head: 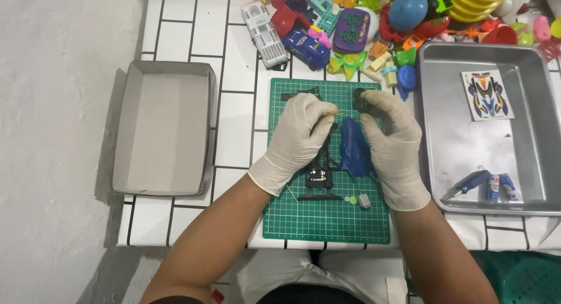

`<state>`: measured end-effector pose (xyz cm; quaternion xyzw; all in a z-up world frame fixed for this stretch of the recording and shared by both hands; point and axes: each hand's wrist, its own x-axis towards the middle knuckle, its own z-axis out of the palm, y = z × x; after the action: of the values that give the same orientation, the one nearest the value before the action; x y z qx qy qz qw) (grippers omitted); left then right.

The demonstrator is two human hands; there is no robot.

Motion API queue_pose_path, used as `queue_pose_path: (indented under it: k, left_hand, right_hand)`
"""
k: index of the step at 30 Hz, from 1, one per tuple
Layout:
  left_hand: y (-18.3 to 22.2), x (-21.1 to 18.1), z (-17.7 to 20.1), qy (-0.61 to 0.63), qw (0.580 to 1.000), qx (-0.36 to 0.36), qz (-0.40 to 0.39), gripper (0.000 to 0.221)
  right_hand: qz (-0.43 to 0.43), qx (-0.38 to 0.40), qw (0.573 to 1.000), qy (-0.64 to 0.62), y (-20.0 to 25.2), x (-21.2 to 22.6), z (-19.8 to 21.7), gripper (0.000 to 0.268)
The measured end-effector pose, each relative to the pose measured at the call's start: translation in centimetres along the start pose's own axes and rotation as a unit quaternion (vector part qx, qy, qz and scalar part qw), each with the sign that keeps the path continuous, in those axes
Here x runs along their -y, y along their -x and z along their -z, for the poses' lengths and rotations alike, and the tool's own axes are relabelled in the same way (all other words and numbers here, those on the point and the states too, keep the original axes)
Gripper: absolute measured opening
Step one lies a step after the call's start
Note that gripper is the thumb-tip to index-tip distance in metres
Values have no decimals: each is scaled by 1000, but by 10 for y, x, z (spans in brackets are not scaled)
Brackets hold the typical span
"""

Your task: Assembling a miniature 4WD toy car chassis on a green cutting mat, fitting internal gears and plastic covers.

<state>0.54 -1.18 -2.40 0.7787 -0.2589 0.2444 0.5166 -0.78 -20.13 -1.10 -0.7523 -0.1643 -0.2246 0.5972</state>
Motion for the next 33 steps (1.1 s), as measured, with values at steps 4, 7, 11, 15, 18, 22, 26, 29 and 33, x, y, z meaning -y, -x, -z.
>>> queue_pose_path:
  k: [4,7,11,15,18,22,26,29,33]
  left_hand:
    - [1,-4,2,-29,999,0,-19,4]
    - [-1,-9,7,-9,1000,5,-26,4]
    - [-2,-17,15,24,999,23,3,6]
    - [-1,-14,11,12,999,38,-12,6]
    - [1,-13,9,7,999,30,-19,7]
    - [-2,-14,12,12,999,24,-29,6]
    - [-1,-12,12,3,999,25,-35,8]
    - [-1,-13,12,6,999,26,-33,9]
    - [-2,-14,13,9,999,19,-44,7]
  right_hand:
    - [2,12,1000,2,2,17,-5,29]
    - [-7,22,1000,-10,4,23,-9,30]
    - [-12,43,999,-10,6,20,-8,31]
    - [20,47,999,-17,5,19,-9,24]
    - [28,49,998,-13,6,20,-8,24]
    - [28,53,998,-21,6,20,-8,32]
    - [9,55,998,-31,8,20,-9,35]
    - [6,54,998,-36,9,21,-9,33]
    - [-4,53,998,-44,9,23,-11,32]
